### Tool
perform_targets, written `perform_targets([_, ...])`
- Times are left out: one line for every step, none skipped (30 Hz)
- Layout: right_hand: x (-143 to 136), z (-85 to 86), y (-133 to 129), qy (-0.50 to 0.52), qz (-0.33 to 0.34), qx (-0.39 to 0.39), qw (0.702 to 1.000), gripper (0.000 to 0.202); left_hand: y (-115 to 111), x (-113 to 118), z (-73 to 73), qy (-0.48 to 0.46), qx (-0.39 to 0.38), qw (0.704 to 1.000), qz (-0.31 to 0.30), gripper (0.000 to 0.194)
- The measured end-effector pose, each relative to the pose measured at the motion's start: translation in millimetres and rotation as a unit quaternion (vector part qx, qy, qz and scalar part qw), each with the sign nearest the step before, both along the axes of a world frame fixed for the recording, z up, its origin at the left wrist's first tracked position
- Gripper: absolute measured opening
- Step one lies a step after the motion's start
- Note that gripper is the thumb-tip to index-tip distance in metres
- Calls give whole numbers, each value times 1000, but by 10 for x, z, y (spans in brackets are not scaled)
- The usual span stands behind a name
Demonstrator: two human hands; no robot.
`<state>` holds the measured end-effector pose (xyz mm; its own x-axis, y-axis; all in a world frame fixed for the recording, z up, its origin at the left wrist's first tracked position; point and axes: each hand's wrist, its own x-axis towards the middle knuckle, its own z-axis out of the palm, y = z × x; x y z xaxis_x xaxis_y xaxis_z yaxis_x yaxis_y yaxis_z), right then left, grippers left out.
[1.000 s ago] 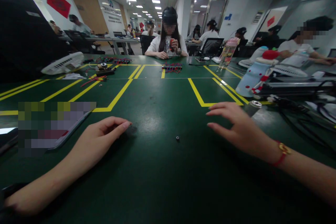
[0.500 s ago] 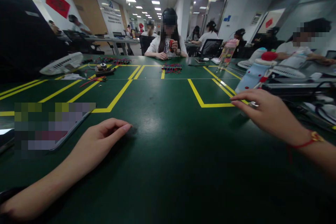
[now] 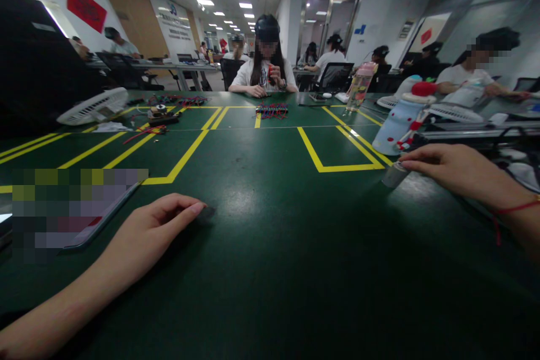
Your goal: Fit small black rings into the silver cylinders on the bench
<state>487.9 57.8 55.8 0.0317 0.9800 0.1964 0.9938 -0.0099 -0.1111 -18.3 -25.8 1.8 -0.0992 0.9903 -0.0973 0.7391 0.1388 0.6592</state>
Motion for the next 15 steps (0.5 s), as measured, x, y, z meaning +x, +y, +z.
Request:
perform_targets([-4, 6, -9, 4, 0, 1, 1000, 34, -2, 5, 6, -1, -5, 1000, -4, 40])
perform_targets([-8, 14, -18, 7, -2, 6, 1000, 35, -4, 8, 9, -2, -7, 1000, -6, 40])
perform_targets([-11, 21, -27, 10, -7, 15, 1000, 35, -5, 7, 9, -3, -7, 1000, -9, 40])
perform_targets([-14, 28, -35, 12, -14, 25, 1000, 35, -5, 4, 6, -5, -5, 1000, -10, 40])
perform_targets([-16, 32, -40, 14, -21, 31, 999, 35, -4, 0, 1, -6, -3, 1000, -10, 40])
perform_targets([-19, 33, -43, 18, -26, 33, 999, 34, -3, -5, -4, -6, -3, 1000, -10, 40])
perform_targets([-22, 32, -43, 23, -27, 30, 999, 34, -1, -10, -8, -6, -3, 1000, -9, 41])
perform_targets([-26, 28, -41, 30, -25, 23, 999, 33, 0, -14, -11, -5, -4, 1000, -9, 41])
perform_targets([-30, 22, -38, 36, -21, 13, 999, 33, 2, -17, -12, -4, -5, 1000, -10, 41])
perform_targets([-33, 16, -35, 42, -21, 3, 999, 32, 3, -17, -12, -2, -4, 1000, -11, 41])
perform_targets([-35, 11, -32, 47, -21, -6, 999, 32, 3, -16, -11, -1, -4, 1000, -12, 40])
perform_targets([-35, 8, -30, 51, -21, -13, 998, 33, 2, -13, -8, -1, -3, 1000, -13, 40])
perform_targets([-32, 7, -29, 56, -23, -19, 998, 34, 1, -9, -4, -2, -1, 1000, -13, 39])
perform_targets([-25, 10, -29, 63, -23, -23, 997, 37, -2, -3, 0, -4, 0, 1000, -11, 39])
perform_targets([-15, 14, -29, 72, -21, -25, 997, 40, -4, 2, 4, -6, -1, 1000, -10, 39])
